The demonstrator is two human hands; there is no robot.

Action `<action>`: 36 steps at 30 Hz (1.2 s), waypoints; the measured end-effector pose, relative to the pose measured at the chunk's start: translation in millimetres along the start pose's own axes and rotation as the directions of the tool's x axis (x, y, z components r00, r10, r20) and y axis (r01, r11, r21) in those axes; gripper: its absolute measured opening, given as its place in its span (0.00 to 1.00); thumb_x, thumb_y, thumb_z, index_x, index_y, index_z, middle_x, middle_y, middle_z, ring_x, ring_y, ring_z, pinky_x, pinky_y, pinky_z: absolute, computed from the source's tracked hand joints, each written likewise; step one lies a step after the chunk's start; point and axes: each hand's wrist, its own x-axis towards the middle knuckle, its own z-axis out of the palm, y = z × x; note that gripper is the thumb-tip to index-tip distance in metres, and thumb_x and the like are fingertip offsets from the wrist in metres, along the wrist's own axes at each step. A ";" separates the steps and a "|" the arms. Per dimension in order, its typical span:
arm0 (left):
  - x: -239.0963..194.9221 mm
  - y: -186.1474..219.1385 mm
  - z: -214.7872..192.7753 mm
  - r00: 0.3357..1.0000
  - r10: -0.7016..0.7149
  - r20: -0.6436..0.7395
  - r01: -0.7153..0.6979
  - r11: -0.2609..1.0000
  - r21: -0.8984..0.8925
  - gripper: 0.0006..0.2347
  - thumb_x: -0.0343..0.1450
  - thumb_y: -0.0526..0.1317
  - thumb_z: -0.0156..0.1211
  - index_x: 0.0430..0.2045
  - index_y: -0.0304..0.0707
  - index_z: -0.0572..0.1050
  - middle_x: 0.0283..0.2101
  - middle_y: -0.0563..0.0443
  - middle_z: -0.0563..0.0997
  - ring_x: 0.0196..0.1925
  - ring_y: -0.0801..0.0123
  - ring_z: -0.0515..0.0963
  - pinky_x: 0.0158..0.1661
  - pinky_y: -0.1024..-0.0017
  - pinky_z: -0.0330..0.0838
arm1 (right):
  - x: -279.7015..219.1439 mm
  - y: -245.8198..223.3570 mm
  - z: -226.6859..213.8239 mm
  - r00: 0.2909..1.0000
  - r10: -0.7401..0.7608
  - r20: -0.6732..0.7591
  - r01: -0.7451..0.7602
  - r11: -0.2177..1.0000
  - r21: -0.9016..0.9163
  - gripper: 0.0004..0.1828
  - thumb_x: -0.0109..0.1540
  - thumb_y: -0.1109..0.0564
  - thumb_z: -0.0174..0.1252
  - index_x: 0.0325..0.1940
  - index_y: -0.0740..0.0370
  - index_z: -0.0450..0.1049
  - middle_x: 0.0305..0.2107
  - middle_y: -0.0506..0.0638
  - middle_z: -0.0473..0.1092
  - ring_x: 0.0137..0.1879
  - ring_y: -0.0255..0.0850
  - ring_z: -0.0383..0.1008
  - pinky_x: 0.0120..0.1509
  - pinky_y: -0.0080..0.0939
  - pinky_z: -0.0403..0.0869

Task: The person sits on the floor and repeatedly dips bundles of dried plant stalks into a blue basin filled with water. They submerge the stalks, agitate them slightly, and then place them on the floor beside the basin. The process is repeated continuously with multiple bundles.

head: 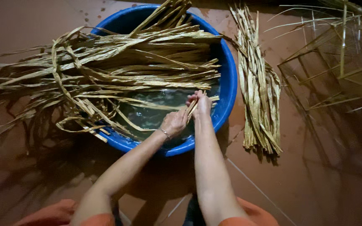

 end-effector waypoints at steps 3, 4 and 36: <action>-11.7 19.0 -41.1 0.999 0.038 -0.007 -0.038 0.999 0.034 0.10 0.76 0.45 0.49 0.34 0.40 0.73 0.24 0.29 0.79 0.27 0.34 0.80 0.31 0.43 0.73 | -7.4 -22.3 15.1 0.988 -0.079 0.136 0.069 0.995 0.079 0.13 0.70 0.48 0.48 0.38 0.58 0.65 0.17 0.42 0.56 0.18 0.33 0.55 0.19 0.36 0.56; -16.4 23.3 -49.1 0.997 0.066 -0.028 -0.065 0.998 0.023 0.09 0.76 0.44 0.49 0.33 0.40 0.73 0.24 0.30 0.79 0.27 0.36 0.80 0.30 0.44 0.74 | -4.9 -39.8 17.5 0.977 -0.139 0.160 0.123 0.987 0.106 0.14 0.71 0.48 0.46 0.36 0.57 0.64 0.16 0.42 0.54 0.17 0.33 0.51 0.18 0.36 0.52; 9.4 -19.8 -91.4 0.955 0.287 0.073 -0.293 0.881 0.371 0.06 0.64 0.34 0.58 0.32 0.36 0.78 0.38 0.37 0.80 0.44 0.45 0.80 0.43 0.56 0.76 | -54.2 -59.2 13.1 0.957 -0.234 -0.169 0.227 0.972 -0.062 0.13 0.64 0.49 0.59 0.33 0.54 0.65 0.13 0.39 0.52 0.13 0.29 0.49 0.14 0.32 0.48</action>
